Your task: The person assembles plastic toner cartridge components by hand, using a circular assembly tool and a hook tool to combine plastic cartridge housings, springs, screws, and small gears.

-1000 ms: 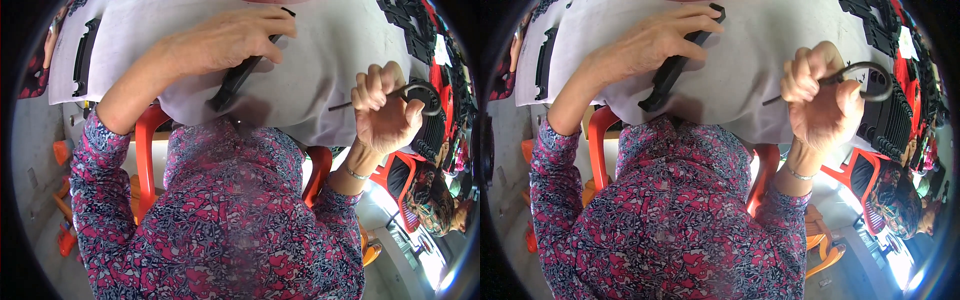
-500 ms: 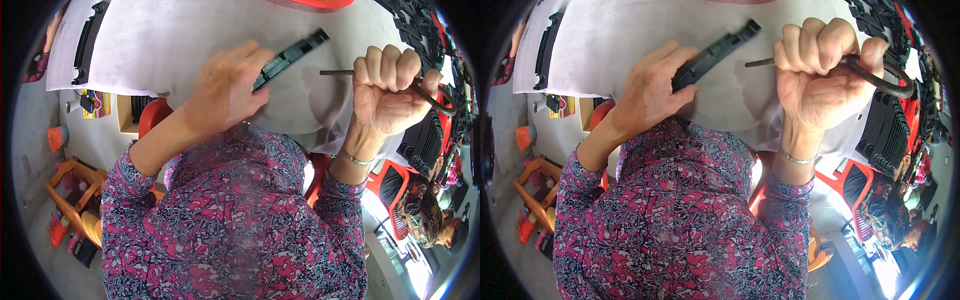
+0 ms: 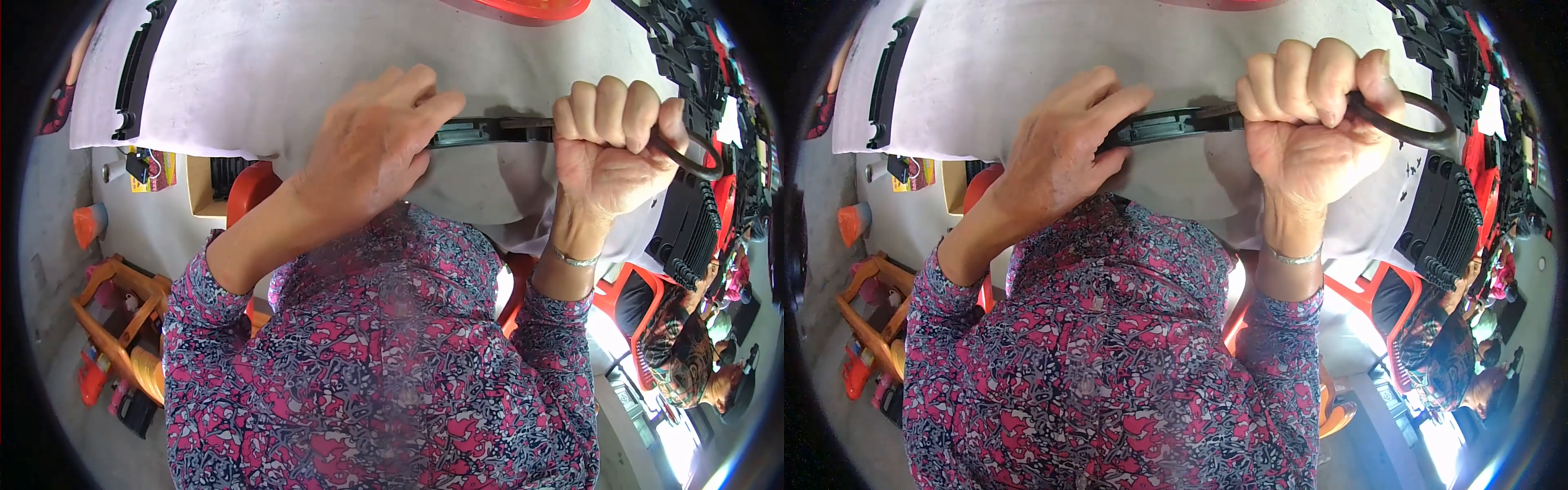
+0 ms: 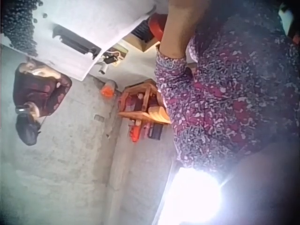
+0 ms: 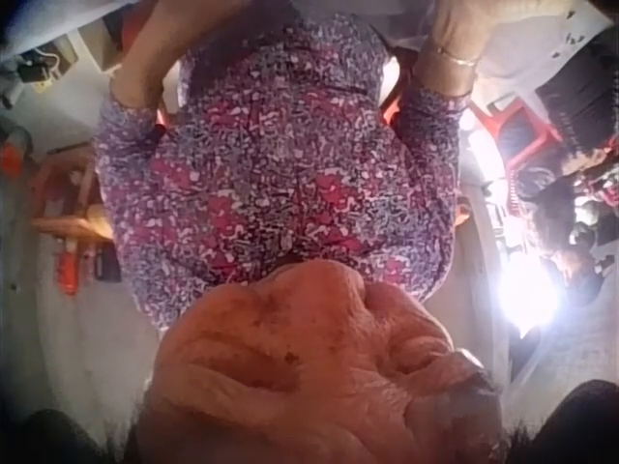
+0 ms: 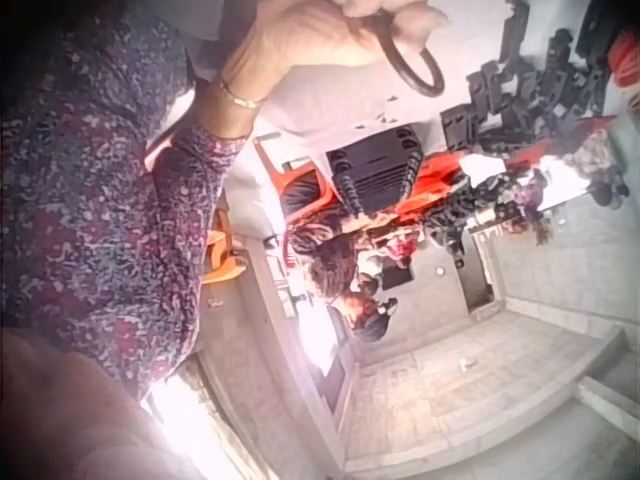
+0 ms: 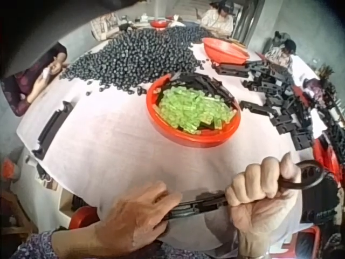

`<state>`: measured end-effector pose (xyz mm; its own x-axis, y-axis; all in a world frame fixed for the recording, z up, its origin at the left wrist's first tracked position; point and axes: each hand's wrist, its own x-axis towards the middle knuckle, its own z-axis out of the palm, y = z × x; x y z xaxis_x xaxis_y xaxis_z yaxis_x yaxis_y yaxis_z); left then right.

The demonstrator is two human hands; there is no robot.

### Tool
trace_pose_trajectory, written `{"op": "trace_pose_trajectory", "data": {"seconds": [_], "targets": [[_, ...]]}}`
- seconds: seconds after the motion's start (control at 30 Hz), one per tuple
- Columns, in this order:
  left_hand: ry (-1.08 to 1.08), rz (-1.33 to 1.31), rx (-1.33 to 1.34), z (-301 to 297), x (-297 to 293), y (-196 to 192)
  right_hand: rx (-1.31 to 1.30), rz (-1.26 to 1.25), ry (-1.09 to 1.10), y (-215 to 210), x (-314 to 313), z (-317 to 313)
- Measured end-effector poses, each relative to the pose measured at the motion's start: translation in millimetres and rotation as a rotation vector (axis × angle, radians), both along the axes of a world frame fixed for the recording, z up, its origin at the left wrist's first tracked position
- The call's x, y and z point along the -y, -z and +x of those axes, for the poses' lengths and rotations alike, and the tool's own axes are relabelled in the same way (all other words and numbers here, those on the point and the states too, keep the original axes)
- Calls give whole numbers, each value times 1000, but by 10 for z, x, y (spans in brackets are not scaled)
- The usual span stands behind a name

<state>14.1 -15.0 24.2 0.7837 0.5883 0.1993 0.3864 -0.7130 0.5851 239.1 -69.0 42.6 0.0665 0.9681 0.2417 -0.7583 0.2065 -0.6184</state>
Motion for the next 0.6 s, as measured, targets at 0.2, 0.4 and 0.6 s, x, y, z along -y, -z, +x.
{"op": "trace_pose_trajectory", "data": {"seconds": [0.2, 0.4, 0.6], "targets": [[-21, -14, 138, -24, 86, 40, -34, -36, -2, 92, 53, -30], [48, 125, 126, 22, 85, 151, -76, -26, -15, 139, 46, -27], [66, 172, 82, 62, 94, 172, -109, -54, -26, 180, 69, -38]]}}
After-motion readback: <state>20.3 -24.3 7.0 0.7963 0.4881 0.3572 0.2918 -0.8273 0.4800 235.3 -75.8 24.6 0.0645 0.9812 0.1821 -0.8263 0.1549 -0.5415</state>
